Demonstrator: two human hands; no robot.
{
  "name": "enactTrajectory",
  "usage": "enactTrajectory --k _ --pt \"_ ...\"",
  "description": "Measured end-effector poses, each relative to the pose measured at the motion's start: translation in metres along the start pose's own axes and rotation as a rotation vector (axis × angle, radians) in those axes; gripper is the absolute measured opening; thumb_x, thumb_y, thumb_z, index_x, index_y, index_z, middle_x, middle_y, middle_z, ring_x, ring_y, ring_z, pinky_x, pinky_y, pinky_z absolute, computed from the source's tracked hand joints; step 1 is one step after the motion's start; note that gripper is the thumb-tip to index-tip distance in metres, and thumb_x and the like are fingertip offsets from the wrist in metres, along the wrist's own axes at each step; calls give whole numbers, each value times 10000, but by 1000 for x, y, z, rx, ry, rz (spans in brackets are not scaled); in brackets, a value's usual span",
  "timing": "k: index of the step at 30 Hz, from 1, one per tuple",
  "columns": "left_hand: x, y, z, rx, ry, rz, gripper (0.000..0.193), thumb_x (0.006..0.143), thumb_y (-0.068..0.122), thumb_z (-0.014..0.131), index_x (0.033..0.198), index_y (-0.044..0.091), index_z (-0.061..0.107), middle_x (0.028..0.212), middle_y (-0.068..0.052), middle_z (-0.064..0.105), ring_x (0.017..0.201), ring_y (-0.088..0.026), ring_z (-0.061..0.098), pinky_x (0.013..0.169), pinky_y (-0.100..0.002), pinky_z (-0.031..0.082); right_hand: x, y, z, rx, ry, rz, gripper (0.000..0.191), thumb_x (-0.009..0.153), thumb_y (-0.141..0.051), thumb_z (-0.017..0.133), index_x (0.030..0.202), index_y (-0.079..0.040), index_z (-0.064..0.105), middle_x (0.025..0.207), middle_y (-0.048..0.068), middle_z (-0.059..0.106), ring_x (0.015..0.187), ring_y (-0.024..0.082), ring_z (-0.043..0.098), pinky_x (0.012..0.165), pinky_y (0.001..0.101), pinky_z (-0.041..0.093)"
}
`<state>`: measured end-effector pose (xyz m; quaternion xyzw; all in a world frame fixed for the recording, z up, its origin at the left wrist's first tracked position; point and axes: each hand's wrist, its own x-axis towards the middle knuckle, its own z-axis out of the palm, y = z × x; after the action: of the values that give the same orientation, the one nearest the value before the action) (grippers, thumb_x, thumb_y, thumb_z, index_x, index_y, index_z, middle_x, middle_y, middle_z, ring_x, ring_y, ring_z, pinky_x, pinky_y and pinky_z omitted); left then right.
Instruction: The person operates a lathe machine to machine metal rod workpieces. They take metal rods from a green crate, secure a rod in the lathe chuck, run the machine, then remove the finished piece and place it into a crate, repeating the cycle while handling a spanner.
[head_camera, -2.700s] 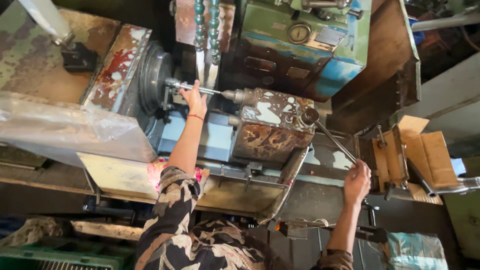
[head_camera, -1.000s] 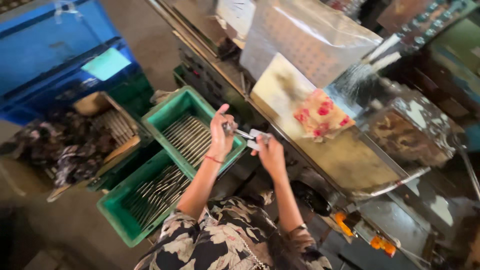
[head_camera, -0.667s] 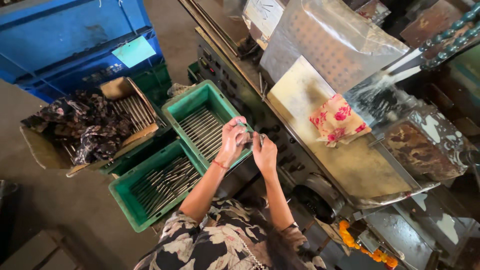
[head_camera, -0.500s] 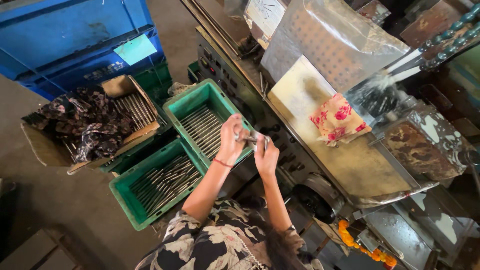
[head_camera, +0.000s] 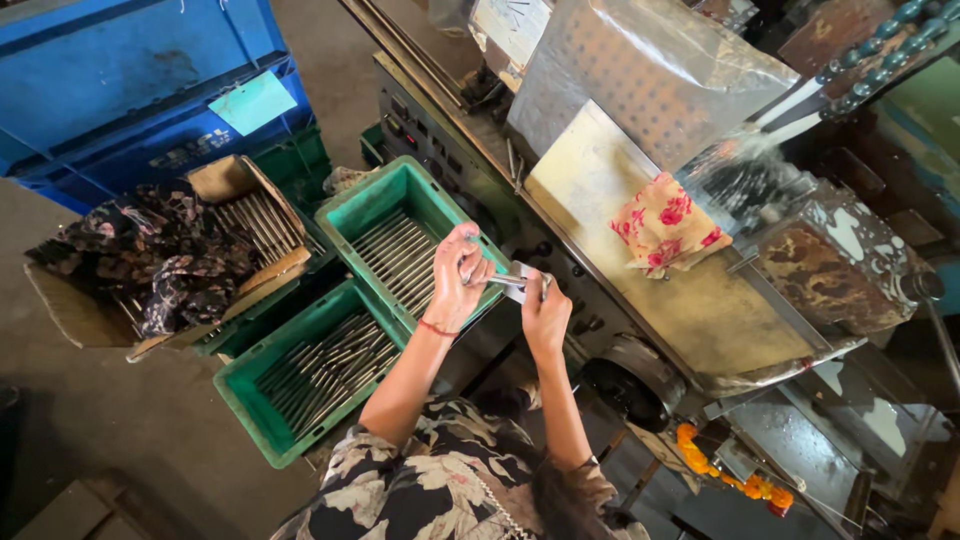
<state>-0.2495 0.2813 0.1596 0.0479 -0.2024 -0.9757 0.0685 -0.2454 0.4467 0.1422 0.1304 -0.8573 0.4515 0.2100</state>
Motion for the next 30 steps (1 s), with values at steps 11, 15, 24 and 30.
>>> enactTrajectory --k 11,15,24,30 --pt "7 -35 4 -243 373 -69 205 931 170 554 761 153 440 547 34 356 428 -136 271 580 -314 343 -20 -10 -10 -262 50 12 263 1012 -220 627 883 9 615 622 198 633 565 387 646 497 454 478" --pt "-10 -35 18 -61 103 -57 152 912 126 563 804 181 472 524 62 310 428 -116 258 516 -293 288 -15 -1 -18 -214 11 45 260 1024 -221 619 871 -11 618 606 193 625 563 397 640 509 468 482" --pt "60 -43 -41 -496 124 -128 265 935 133 588 750 186 406 572 40 329 460 -137 310 509 -302 317 -12 43 -71 -214 244 -150 233 1059 -210 605 894 -58 668 739 166 668 617 328 659 565 398 508" --pt "55 -13 -62 -53 301 48 198 952 183 682 926 172 486 723 45 427 572 -112 381 550 -296 349 81 143 -235 -529 355 293 358 1048 -259 656 932 78 622 817 283 666 746 467 670 659 537 501"
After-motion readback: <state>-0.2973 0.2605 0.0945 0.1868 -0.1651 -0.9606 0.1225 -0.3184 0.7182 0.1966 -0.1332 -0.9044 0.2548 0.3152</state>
